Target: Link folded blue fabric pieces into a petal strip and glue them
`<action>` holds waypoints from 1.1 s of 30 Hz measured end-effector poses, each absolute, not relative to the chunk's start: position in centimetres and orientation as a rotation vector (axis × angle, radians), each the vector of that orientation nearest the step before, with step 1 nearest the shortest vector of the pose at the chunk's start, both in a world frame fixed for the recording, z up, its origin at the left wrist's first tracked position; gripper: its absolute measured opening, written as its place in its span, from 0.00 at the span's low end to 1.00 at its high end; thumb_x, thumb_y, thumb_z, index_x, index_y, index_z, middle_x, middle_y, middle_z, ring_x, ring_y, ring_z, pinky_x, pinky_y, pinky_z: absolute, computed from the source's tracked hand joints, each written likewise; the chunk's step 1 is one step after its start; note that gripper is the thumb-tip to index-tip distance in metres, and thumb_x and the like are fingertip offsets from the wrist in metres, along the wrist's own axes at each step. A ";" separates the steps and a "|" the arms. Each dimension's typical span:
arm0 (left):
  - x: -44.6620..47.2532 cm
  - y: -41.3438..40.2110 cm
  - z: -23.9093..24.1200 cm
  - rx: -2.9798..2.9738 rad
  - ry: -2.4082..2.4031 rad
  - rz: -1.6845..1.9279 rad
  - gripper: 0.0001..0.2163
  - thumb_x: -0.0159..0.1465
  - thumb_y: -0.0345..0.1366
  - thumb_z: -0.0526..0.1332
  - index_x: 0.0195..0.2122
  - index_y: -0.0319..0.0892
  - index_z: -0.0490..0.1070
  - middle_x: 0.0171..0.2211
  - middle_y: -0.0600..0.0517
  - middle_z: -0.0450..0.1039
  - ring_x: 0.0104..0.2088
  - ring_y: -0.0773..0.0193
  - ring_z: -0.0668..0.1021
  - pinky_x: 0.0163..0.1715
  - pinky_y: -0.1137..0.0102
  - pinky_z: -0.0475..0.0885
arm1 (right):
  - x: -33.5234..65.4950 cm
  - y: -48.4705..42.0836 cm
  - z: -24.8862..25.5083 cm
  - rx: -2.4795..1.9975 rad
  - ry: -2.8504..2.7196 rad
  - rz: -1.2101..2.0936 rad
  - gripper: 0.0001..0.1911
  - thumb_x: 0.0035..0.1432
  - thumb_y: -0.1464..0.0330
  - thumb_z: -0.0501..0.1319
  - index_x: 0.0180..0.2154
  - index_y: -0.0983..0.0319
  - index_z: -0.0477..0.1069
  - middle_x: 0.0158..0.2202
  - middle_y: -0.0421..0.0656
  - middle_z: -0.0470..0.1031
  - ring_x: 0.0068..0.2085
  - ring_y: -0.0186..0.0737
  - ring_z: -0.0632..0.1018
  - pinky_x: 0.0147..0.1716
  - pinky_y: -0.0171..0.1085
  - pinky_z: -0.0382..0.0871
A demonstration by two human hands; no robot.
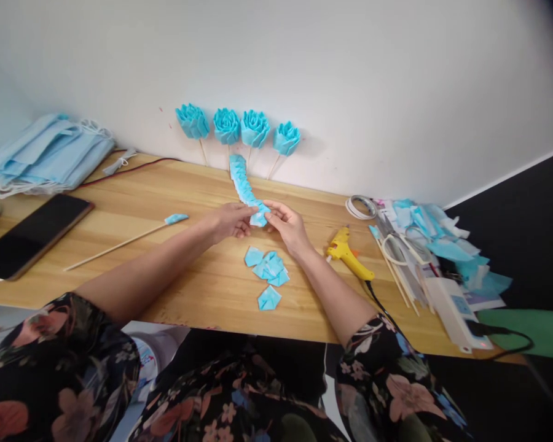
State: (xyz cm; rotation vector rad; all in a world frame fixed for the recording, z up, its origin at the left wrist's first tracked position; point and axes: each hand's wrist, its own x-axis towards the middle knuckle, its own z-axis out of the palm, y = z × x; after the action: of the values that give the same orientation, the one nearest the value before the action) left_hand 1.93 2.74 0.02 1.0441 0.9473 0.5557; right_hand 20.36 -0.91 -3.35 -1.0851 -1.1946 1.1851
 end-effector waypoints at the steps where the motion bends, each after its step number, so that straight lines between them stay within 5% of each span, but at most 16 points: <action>1: 2.0 2.6 -0.1 1.051 0.942 0.591 0.10 0.65 0.40 0.67 0.35 0.37 0.73 0.23 0.53 0.72 0.21 0.70 0.75 0.21 0.74 0.64 | 20.4 -0.9 -3.4 -1.095 -1.205 1.180 0.27 0.47 0.54 0.73 0.48 0.59 0.79 0.32 0.38 0.78 0.30 0.34 0.74 0.27 0.33 0.70; 16: 2.3 1.3 -0.3 1.293 0.992 0.666 0.10 0.66 0.28 0.64 0.26 0.38 0.70 0.17 0.56 0.69 0.17 0.73 0.69 0.21 0.76 0.64 | 20.0 -1.8 -3.5 -1.140 -1.450 1.094 0.36 0.57 0.48 0.67 0.62 0.56 0.68 0.39 0.43 0.80 0.42 0.45 0.80 0.44 0.44 0.76; 23: 2.3 1.1 -0.1 1.244 1.009 0.695 0.12 0.66 0.27 0.63 0.25 0.38 0.69 0.16 0.56 0.69 0.16 0.74 0.69 0.20 0.77 0.64 | 20.4 -1.8 -3.7 -1.212 -1.369 1.043 0.36 0.62 0.47 0.61 0.66 0.56 0.64 0.31 0.41 0.75 0.32 0.41 0.75 0.34 0.42 0.76; 28: 2.2 1.2 -0.4 1.299 0.995 0.668 0.10 0.66 0.28 0.65 0.26 0.38 0.71 0.17 0.56 0.70 0.17 0.74 0.70 0.21 0.77 0.64 | 20.2 -1.9 -3.6 -1.185 -1.368 1.062 0.39 0.59 0.49 0.66 0.67 0.53 0.62 0.38 0.43 0.78 0.38 0.42 0.77 0.40 0.42 0.75; 33: 1.9 1.6 -0.8 1.311 0.968 0.597 0.16 0.67 0.38 0.65 0.23 0.38 0.71 0.19 0.53 0.72 0.19 0.71 0.73 0.23 0.74 0.69 | 20.0 -1.9 -3.6 -1.150 -1.342 1.038 0.36 0.58 0.56 0.68 0.65 0.52 0.65 0.33 0.38 0.74 0.34 0.38 0.74 0.39 0.40 0.74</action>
State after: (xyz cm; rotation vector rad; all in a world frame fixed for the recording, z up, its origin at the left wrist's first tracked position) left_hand 1.95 1.62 -0.78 1.3108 0.9685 0.5965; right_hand 19.96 -1.87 -3.63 -1.1504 -1.3415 1.0383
